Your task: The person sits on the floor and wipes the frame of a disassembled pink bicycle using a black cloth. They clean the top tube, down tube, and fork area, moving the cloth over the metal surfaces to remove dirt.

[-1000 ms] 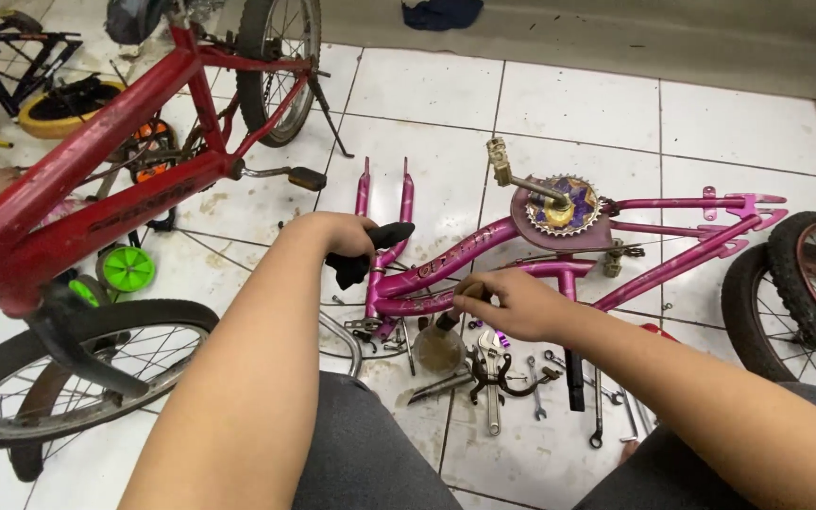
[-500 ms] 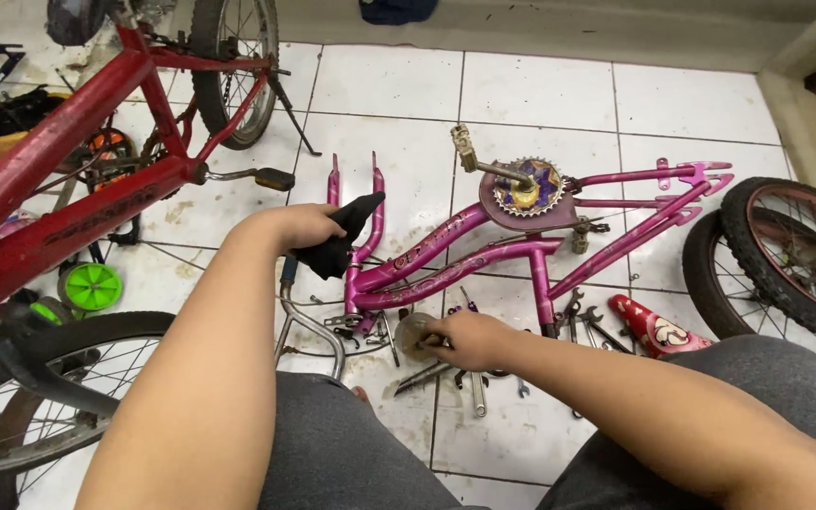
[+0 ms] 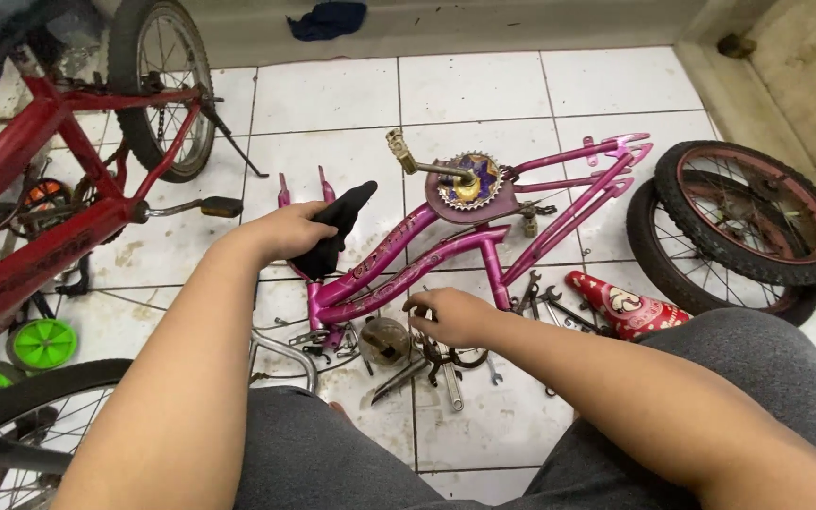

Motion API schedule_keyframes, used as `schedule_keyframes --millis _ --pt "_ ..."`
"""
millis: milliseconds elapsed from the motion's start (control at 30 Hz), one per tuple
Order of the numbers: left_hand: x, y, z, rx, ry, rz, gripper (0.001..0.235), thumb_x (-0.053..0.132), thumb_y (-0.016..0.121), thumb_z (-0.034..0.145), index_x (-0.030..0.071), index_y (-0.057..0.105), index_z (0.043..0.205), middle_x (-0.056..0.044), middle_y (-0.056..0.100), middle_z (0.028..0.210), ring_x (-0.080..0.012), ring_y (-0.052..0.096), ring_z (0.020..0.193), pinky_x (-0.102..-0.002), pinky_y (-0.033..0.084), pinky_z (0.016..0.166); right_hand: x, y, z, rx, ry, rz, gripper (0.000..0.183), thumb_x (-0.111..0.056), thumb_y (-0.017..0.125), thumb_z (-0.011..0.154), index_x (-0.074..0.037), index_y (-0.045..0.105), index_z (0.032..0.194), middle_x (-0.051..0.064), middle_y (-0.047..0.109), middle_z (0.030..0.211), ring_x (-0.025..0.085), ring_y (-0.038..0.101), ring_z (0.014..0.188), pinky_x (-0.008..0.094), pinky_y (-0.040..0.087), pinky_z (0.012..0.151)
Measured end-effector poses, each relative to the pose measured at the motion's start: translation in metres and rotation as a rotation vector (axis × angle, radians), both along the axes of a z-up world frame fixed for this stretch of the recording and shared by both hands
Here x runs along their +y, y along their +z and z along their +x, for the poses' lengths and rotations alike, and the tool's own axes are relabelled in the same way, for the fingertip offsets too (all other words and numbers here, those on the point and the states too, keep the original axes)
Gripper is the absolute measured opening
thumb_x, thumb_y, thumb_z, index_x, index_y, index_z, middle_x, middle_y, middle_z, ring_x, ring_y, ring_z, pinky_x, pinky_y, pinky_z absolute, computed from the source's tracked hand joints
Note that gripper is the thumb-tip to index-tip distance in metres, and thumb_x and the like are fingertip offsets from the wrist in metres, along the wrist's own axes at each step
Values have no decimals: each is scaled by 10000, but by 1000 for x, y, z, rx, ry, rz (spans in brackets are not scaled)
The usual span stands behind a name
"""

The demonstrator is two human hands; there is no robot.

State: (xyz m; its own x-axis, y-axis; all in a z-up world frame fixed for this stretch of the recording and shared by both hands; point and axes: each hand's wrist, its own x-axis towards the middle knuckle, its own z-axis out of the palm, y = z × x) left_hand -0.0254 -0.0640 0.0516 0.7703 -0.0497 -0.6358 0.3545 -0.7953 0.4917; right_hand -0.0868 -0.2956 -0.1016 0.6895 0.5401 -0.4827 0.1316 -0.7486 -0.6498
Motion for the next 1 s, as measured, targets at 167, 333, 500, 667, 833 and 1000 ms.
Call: schedule_keyframes --millis 167,333,500,667,833,1000 --pt "-32 -19 10 -61 -81 -57 528 283 615 914 177 623 1431 -179 655 1372 -344 591 1317 -448 454 1102 -45 -6 16 56 -365 201 412 -394 597 986 -163 647 1323 118 760 1104 266 733 922 387 588 791" --pt "-85 -17 5 -31 -61 -226 529 320 624 918 164 621 1424 -169 642 1401 -329 573 1347 -440 445 1124 -109 2 23 215 -877 490 682 -559 536 1002 -65 486 1471 200 688 1188 278 706 932 342 576 619" --pt "-153 -47 2 327 387 -974 626 374 627 933 359 454 1534 -174 528 1501 -410 570 1329 -582 507 1020 -151 56 -10 470 -1126 832 923 -814 360 861 -210 406 1558 170 592 1378 359 605 1222 475 507 915" --pt "-221 -106 -7 436 441 -1137 530 391 689 880 244 585 1379 -69 623 1287 -292 651 1174 -479 553 954 -172 70 -27 497 -1187 1019 901 -795 394 819 -248 453 1533 173 565 1414 388 569 1262 567 451 1031" --pt "-266 -142 -17 457 424 -1160 539 311 689 821 305 625 1356 -45 625 1188 -270 665 1094 -447 573 939 -196 23 -40 439 -1184 1063 564 -551 553 929 -307 522 1437 115 590 1394 353 588 1237 564 452 1052" --pt "-281 -140 -30 280 259 -949 784 200 622 751 320 474 1512 -138 443 1549 -385 474 1346 -523 498 1024 -210 3 -46 280 -1346 942 448 -148 829 846 -176 636 1250 65 722 1035 274 732 925 424 621 797"
